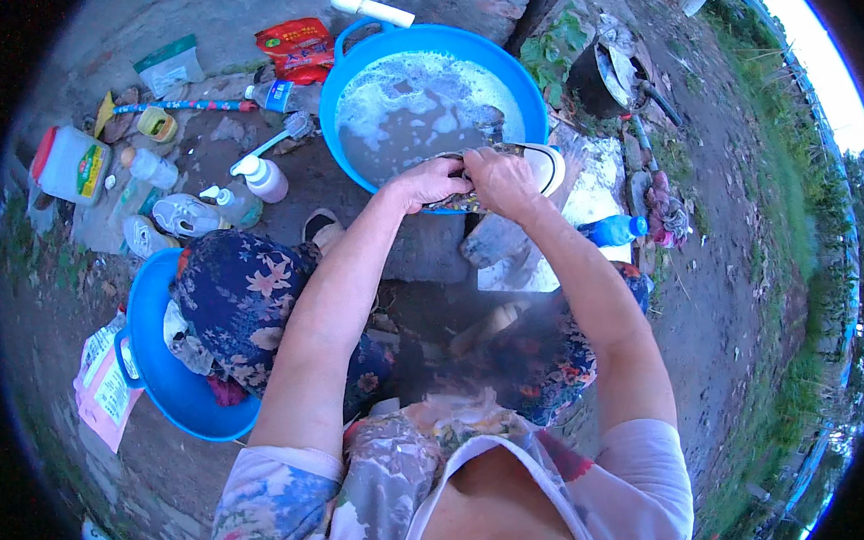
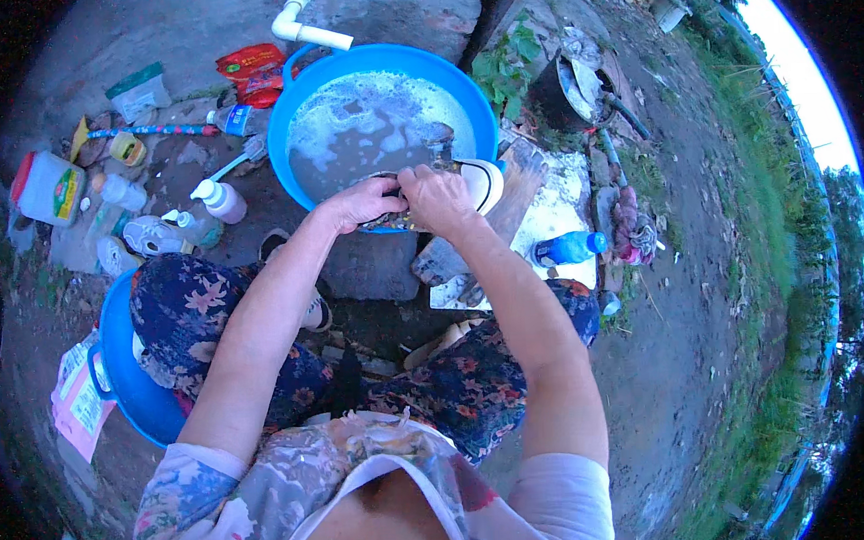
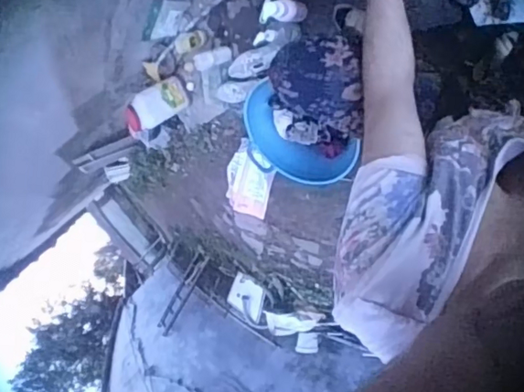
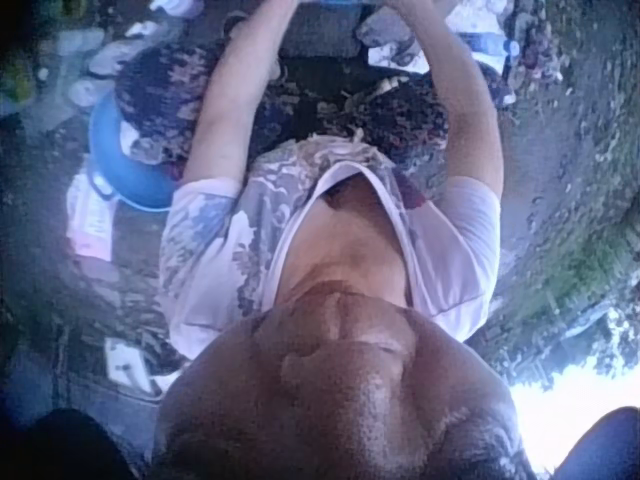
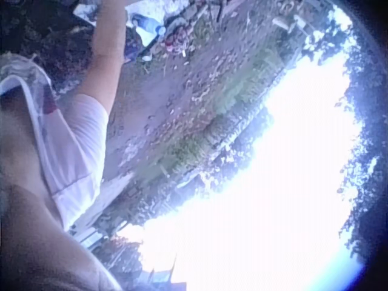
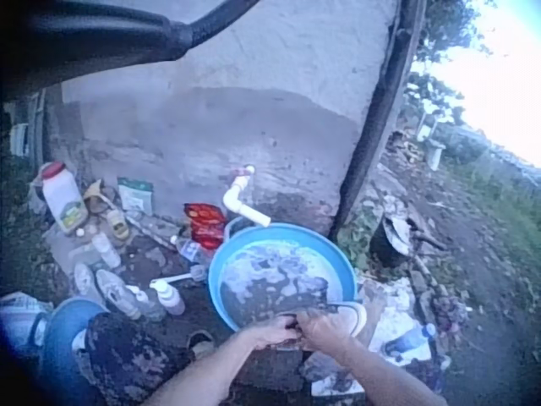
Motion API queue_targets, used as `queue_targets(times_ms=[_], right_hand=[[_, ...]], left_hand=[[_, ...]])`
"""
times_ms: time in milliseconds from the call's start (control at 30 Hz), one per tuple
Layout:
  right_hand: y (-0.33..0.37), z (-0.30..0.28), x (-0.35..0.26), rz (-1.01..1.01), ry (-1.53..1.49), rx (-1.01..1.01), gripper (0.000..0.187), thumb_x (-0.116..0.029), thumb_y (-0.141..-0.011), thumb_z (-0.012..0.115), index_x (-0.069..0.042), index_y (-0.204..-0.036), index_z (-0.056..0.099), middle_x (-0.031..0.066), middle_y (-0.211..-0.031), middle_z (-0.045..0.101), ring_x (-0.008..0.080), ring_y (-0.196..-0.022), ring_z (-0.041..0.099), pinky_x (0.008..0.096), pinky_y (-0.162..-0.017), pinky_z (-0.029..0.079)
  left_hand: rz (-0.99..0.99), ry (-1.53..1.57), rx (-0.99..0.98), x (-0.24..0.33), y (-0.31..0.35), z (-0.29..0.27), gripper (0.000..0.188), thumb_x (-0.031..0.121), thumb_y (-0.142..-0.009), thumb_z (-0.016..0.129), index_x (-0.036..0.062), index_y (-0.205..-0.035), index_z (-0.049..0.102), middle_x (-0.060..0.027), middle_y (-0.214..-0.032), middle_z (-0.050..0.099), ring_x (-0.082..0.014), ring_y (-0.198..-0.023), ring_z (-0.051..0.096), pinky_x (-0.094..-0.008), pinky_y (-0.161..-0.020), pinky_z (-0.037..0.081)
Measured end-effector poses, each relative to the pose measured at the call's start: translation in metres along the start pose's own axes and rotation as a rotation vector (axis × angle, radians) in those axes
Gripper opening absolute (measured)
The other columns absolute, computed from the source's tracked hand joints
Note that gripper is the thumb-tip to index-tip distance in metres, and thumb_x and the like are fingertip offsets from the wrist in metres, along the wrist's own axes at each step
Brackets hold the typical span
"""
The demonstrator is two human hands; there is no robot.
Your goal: The person scrubs a patterned sneaker with a brush in a blue basin of soapy water, rinses it under a running tap, and then unties and removes the laces.
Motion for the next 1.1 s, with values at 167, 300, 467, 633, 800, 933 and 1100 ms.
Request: queue_targets(times_ms=[167, 300, 467, 633, 800, 933, 1100], right_hand=[[-0.005, 0.003, 0.006, 0.215, -0.13, 0.07, 0.013, -0.016, -0.077, 0.055, -0.005, -0.085, 0.053, 0.0181, -0.08, 0.063, 0.0367, -0.072, 0.063, 0.0469, -0.062, 0.05], [-0.008, 0.0, 0.019, 0.097, -0.321, -0.065, 0.014, -0.018, -0.079, 0.053, -0.006, -0.082, 0.06, 0.0193, -0.079, 0.063, 0.037, -0.075, 0.062, 0.0467, -0.068, 0.049], [-0.015, -0.002, 0.015, 0.049, -0.32, -0.243, 0.016, -0.021, -0.077, 0.056, -0.007, -0.082, 0.063, 0.0182, -0.081, 0.064, 0.0354, -0.08, 0.062, 0.0443, -0.073, 0.049], [-0.015, 0.002, 0.023, 0.136, -0.302, -0.227, 0.017, -0.021, -0.075, 0.058, -0.006, -0.079, 0.063, 0.0184, -0.081, 0.063, 0.0352, -0.08, 0.062, 0.0441, -0.072, 0.048], [-0.015, 0.008, 0.028, 0.109, -0.311, -0.16, 0.017, -0.02, -0.077, 0.055, -0.004, -0.075, 0.061, 0.0174, -0.077, 0.063, 0.0357, -0.076, 0.061, 0.0449, -0.069, 0.048], [-0.012, 0.015, 0.019, 0.206, -0.177, -0.208, 0.019, -0.018, -0.074, 0.054, -0.004, -0.083, 0.063, 0.0194, -0.082, 0.065, 0.0369, -0.082, 0.063, 0.0454, -0.074, 0.05], [-0.003, 0.011, 0.003, 0.358, -0.138, -0.154, 0.023, -0.02, -0.073, 0.057, -0.003, -0.088, 0.059, 0.0225, -0.082, 0.064, 0.0378, -0.081, 0.064, 0.047, -0.072, 0.051]], left_hand=[[0.009, 0.116, 0.039, -0.004, -0.005, -0.005, 0.04, 0.015, -0.082, 0.058, -0.0015, -0.119, 0.053, -0.0086, -0.116, 0.056, -0.0157, -0.101, 0.053, -0.0276, -0.09, 0.04], [-0.069, 0.165, 0.063, -0.012, 0.0, -0.003, 0.042, 0.014, -0.083, 0.059, -0.001, -0.121, 0.053, -0.008, -0.116, 0.057, -0.0146, -0.101, 0.053, -0.0278, -0.09, 0.04], [-0.078, 0.067, 0.14, -0.012, 0.01, -0.003, 0.039, 0.016, -0.081, 0.06, 0.0004, -0.116, 0.056, -0.0071, -0.111, 0.059, -0.0134, -0.095, 0.054, -0.0286, -0.084, 0.042], [0.238, -0.521, 0.354, 0.019, 0.037, 0.006, 0.032, 0.012, -0.079, 0.061, 0.0016, -0.109, 0.056, -0.0164, -0.104, 0.061, -0.0281, -0.096, 0.059, -0.0356, -0.082, 0.046], [0.53, -0.627, 0.547, 0.018, 0.045, 0.007, 0.018, 0.003, -0.075, 0.062, 0.0034, -0.091, 0.054, -0.0167, -0.087, 0.06, -0.0355, -0.089, 0.058, -0.0408, -0.075, 0.046], [0.476, -0.614, 0.576, 0.009, 0.041, 0.007, 0.011, 0.004, -0.075, 0.06, 0.004, -0.084, 0.053, -0.0152, -0.082, 0.06, -0.0355, -0.081, 0.058, -0.0448, -0.069, 0.046], [0.482, -0.629, 0.646, 0.006, 0.04, 0.011, 0.007, 0.004, -0.077, 0.058, 0.0045, -0.081, 0.053, -0.0153, -0.078, 0.059, -0.0357, -0.077, 0.058, -0.0457, -0.065, 0.045]])
Point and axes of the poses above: each hand's wrist, its own y-axis away from the middle knuckle, its own z-axis out of the palm, x = y × z, the point moved 5 cm from there along -y, towards the middle knuckle
